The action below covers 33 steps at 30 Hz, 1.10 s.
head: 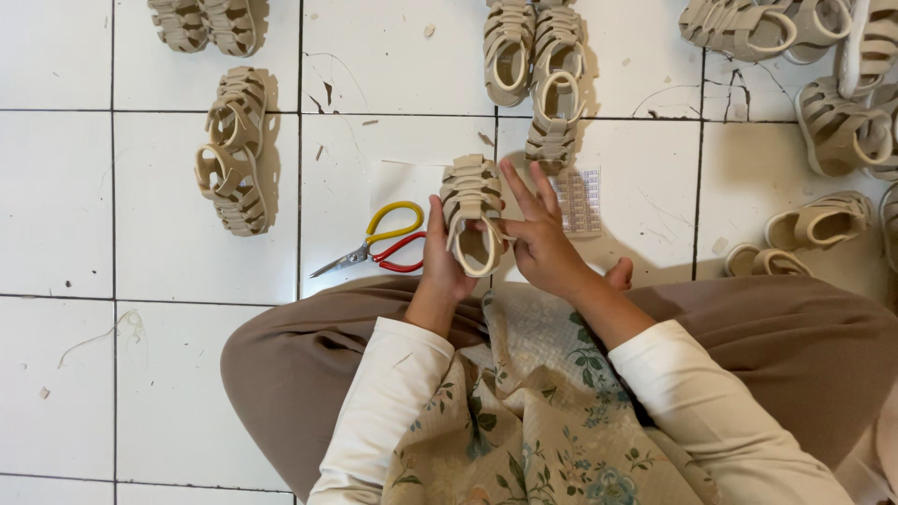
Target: The person sits on the floor and repeatedly picks up beige sandals, places a small paper label on the sole, and sets them down in a growing pile. The person handles the sandals one at a time, using both hands to position the label on the bottom of each shoe.
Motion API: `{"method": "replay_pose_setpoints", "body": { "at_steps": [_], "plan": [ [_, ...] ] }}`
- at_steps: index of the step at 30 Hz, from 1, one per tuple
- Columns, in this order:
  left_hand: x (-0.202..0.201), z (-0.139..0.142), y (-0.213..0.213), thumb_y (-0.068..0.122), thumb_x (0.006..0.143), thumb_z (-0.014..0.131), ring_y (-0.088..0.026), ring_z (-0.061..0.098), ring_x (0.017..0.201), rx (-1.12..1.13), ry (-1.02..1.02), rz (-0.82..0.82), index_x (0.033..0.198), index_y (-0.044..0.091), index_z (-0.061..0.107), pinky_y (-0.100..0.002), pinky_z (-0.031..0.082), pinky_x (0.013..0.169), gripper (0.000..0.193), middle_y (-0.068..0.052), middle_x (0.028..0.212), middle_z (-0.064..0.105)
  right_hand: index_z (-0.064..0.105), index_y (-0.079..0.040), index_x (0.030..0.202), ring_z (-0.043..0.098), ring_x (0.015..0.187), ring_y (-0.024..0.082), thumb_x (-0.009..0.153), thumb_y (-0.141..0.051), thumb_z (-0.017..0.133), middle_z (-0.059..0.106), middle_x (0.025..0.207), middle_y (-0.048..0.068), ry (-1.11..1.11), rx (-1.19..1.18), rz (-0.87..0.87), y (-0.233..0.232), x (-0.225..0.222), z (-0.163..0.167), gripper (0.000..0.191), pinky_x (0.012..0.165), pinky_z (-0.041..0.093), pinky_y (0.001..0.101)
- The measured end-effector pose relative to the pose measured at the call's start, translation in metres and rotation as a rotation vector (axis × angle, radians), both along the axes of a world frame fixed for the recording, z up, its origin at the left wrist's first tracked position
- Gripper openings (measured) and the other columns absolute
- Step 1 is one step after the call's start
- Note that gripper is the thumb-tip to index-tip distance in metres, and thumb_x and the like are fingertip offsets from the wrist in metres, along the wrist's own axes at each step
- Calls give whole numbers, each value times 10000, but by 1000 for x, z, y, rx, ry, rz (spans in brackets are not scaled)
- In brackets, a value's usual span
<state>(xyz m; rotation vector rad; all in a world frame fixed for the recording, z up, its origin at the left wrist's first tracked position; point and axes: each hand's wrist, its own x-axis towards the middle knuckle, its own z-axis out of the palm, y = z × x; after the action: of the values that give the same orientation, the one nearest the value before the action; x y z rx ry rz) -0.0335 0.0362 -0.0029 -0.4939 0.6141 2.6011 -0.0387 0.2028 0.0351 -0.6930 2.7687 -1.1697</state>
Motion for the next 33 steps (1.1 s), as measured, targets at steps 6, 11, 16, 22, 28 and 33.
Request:
{"method": "replay_pose_setpoints", "body": {
  "at_steps": [6,11,16,22,28,33],
  "plan": [
    [5,-8,-11,666,1094,260,-243,693,960,-40,6,-21,1315,56,613,-426,592,812,738,-116,1102,688,748,-185,1278,-6,1596,449,766,146,573,53,1741,55,1,-12,-4,-9,14,-15,635,1273,120,576],
    [12,-12,-2,618,1053,311,-230,702,970,-129,-37,-56,1303,76,608,-414,603,841,666,-112,1106,699,778,-182,1172,-36,1564,419,765,130,638,18,1719,122,-175,-135,85,5,9,-24,531,1234,64,585],
    [6,-10,2,550,1095,425,-209,639,1063,-123,56,172,1370,41,567,-363,531,951,596,-95,1220,658,667,-78,1308,392,1506,322,842,96,566,277,1694,121,-618,-674,-9,12,12,-24,508,1164,430,486],
    [11,35,-64,455,1065,465,-143,545,1224,-603,185,287,1462,15,441,-298,427,1057,593,-73,1331,605,322,-78,1584,591,1260,309,921,32,534,529,1461,198,-708,-778,1,-7,32,-11,705,1030,511,452],
    [-7,69,-146,346,1010,585,-165,608,1118,-664,296,169,1477,14,397,-294,493,956,603,-116,1253,642,163,-175,1632,638,1166,325,897,62,542,535,1424,222,-664,-652,121,-60,36,2,860,961,537,442],
    [-59,50,-176,330,979,658,-165,638,1037,-774,307,169,1481,17,379,-275,537,865,654,-141,1218,664,94,-182,1627,619,1171,308,873,29,612,450,1491,205,-490,-543,246,-116,6,0,939,930,535,403]
  ]
}}
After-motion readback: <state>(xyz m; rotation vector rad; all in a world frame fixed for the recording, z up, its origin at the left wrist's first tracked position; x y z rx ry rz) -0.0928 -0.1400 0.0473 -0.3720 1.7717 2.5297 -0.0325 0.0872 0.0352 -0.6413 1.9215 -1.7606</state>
